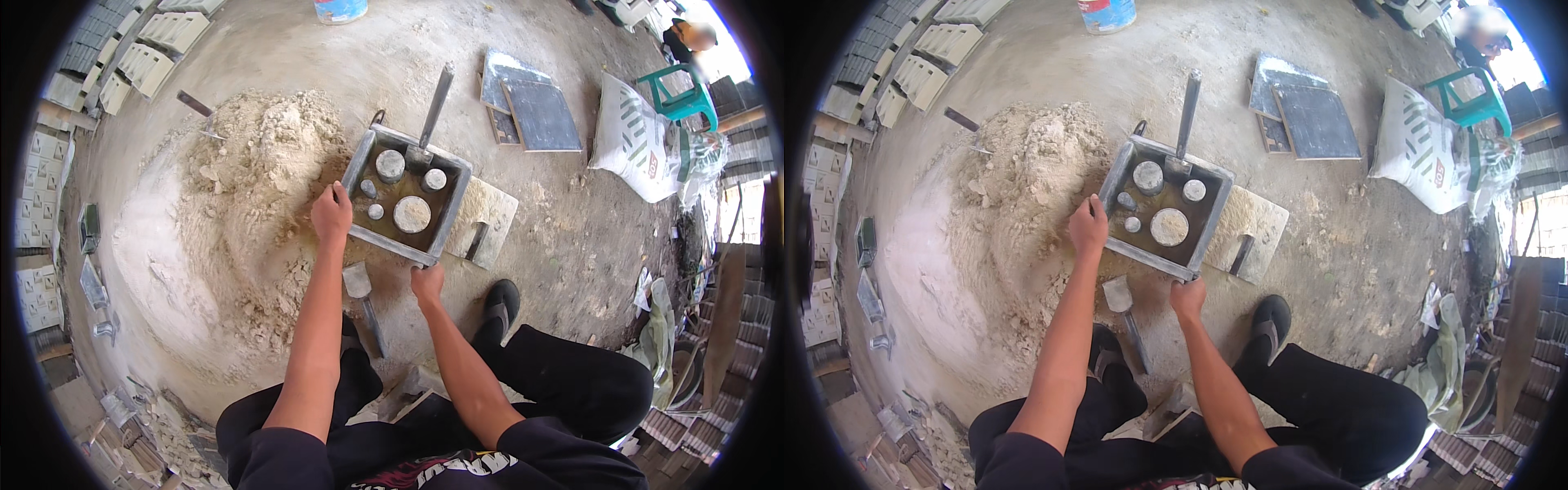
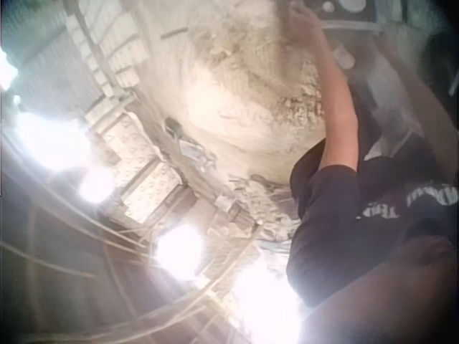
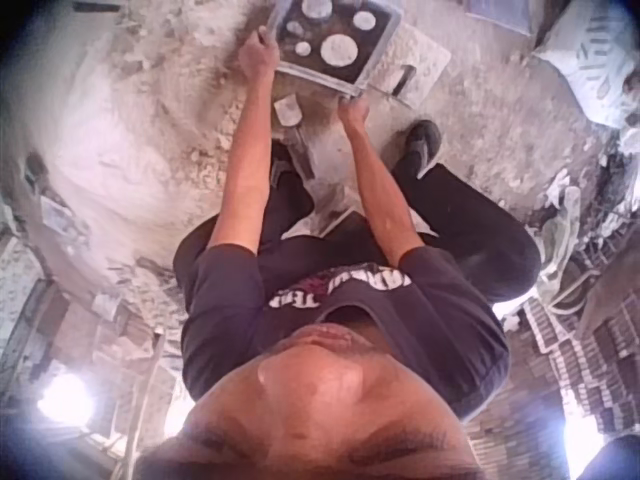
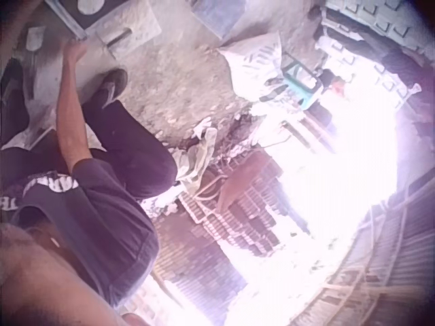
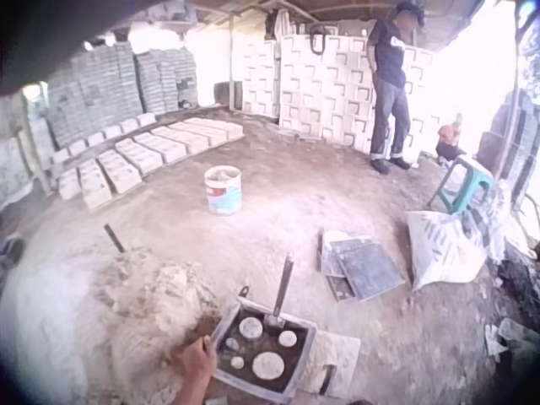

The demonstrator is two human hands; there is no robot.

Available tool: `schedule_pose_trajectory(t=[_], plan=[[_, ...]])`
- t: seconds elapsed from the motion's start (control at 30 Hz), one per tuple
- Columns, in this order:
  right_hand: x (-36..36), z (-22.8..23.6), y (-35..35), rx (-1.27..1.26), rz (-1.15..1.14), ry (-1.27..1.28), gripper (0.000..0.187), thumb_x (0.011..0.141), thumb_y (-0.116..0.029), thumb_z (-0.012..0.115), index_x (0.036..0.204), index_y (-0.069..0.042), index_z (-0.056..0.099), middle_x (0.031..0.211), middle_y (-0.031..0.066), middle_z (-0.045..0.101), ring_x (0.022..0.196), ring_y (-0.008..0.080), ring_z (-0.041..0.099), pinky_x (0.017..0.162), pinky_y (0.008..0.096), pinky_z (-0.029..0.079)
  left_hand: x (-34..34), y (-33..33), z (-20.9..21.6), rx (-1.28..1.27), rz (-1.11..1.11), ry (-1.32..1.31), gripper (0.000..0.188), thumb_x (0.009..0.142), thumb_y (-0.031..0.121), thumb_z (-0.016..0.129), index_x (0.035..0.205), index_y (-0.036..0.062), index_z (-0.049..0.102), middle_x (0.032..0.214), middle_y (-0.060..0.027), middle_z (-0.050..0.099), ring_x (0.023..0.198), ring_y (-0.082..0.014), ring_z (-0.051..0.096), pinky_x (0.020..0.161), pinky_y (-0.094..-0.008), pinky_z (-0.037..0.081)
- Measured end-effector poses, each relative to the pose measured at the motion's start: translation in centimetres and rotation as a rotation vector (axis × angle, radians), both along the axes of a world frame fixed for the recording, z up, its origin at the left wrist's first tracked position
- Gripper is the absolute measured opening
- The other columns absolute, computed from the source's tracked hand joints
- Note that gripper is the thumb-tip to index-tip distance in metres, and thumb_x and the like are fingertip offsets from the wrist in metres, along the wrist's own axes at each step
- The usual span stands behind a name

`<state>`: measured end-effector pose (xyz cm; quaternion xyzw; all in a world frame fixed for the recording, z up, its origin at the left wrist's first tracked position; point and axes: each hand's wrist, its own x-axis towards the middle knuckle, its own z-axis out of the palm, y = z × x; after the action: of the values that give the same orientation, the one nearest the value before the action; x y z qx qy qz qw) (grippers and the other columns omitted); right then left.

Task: The person uses a small tool to press and compact wet cement or mortar into cylindrical molds within a square frame, occasionally adding more material from a nearby pile.

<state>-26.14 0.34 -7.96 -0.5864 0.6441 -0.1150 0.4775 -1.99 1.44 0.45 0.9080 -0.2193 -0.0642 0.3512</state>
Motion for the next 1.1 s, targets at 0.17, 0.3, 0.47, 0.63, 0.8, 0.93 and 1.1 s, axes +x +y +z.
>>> schedule_pose_trajectory(t=[0.17, 0.3, 0.47, 0.63, 0.8, 0.93, 1.1], plan=[[-0.6, 10.8, -3.1, 0.164, 0.770, 0.150, 0.042, 0.070, -0.034, 0.080, 0.088, 0.001, 0.065, 0.077, 0.0196, 0.068, 0.076, 0.0374, 0.067, 0.071, 0.0418, 0.051, 1.8, 1.9, -0.2, 0.236, 0.032, 0.128, 0.059, 0.098, 0.049, 0.034, 0.093, 0.0023, 0.070, 0.090, -0.0243, 0.068, 0.088, -0.0448, 0.064, 0.081, -0.0532, 0.050], [4.6, 20.5, -8.5, -0.272, 0.729, -0.020, 0.039, 0.075, -0.035, 0.078, 0.085, 0.000, 0.064, 0.071, 0.0170, 0.066, 0.070, 0.0351, 0.066, 0.067, 0.0415, 0.051, 3.3, -2.5, 0.4, 0.150, -0.112, 0.222, 0.063, 0.098, 0.052, 0.031, 0.098, 0.0023, 0.068, 0.097, -0.0275, 0.066, 0.096, -0.0463, 0.061, 0.085, -0.0537, 0.048], [21.1, 21.2, -17.0, -0.819, 0.866, -0.251, 0.011, 0.089, -0.008, 0.053, 0.093, 0.001, 0.057, 0.086, 0.0199, 0.061, 0.084, 0.0408, 0.060, 0.073, 0.0465, 0.048, 6.1, -4.9, -0.2, 0.176, -0.211, 0.299, 0.058, 0.098, 0.050, 0.032, 0.101, 0.0039, 0.067, 0.098, -0.0289, 0.065, 0.099, -0.0479, 0.059, 0.089, -0.0533, 0.046], [28.6, 13.5, -26.8, -0.882, 1.667, 0.580, 0.022, 0.086, -0.005, 0.054, 0.105, -0.005, 0.064, 0.109, 0.0123, 0.064, 0.105, 0.0294, 0.062, 0.083, 0.0420, 0.053, 4.6, -7.2, 0.6, 0.228, -0.235, 0.190, 0.063, 0.100, 0.048, 0.028, 0.086, -0.0011, 0.066, 0.085, -0.0258, 0.067, 0.085, -0.0410, 0.066, 0.078, -0.0504, 0.053], [33.9, 10.0, -26.3, -0.602, 2.091, 0.987, 0.031, 0.075, -0.005, 0.066, 0.105, -0.006, 0.060, 0.110, 0.0114, 0.063, 0.110, 0.0274, 0.060, 0.085, 0.0395, 0.053, 4.9, -6.2, 0.8, 0.240, -0.217, 0.168, 0.057, 0.100, 0.043, 0.032, 0.083, 0.0008, 0.065, 0.079, -0.0222, 0.067, 0.076, -0.0402, 0.067, 0.070, -0.0492, 0.054], [32.0, 6.8, -29.0, -0.977, 2.380, 0.391, 0.023, 0.078, -0.013, 0.065, 0.099, -0.007, 0.060, 0.104, 0.0118, 0.066, 0.105, 0.0279, 0.063, 0.076, 0.0416, 0.054, 5.1, -6.5, 1.2, 0.190, -0.207, 0.179, 0.051, 0.100, 0.040, 0.036, 0.081, 0.0024, 0.064, 0.078, -0.0203, 0.067, 0.074, -0.0385, 0.066, 0.068, -0.0475, 0.054], [33.5, 6.3, -28.7, -0.800, 2.384, 0.327, 0.020, 0.077, -0.018, 0.065, 0.091, -0.004, 0.060, 0.084, 0.0137, 0.068, 0.085, 0.0341, 0.068, 0.069, 0.0460, 0.054, 4.9, -6.5, 0.6, 0.166, -0.185, 0.167, 0.049, 0.098, 0.042, 0.039, 0.083, 0.0021, 0.064, 0.075, -0.0182, 0.066, 0.071, -0.0370, 0.066, 0.067, -0.0456, 0.054]])
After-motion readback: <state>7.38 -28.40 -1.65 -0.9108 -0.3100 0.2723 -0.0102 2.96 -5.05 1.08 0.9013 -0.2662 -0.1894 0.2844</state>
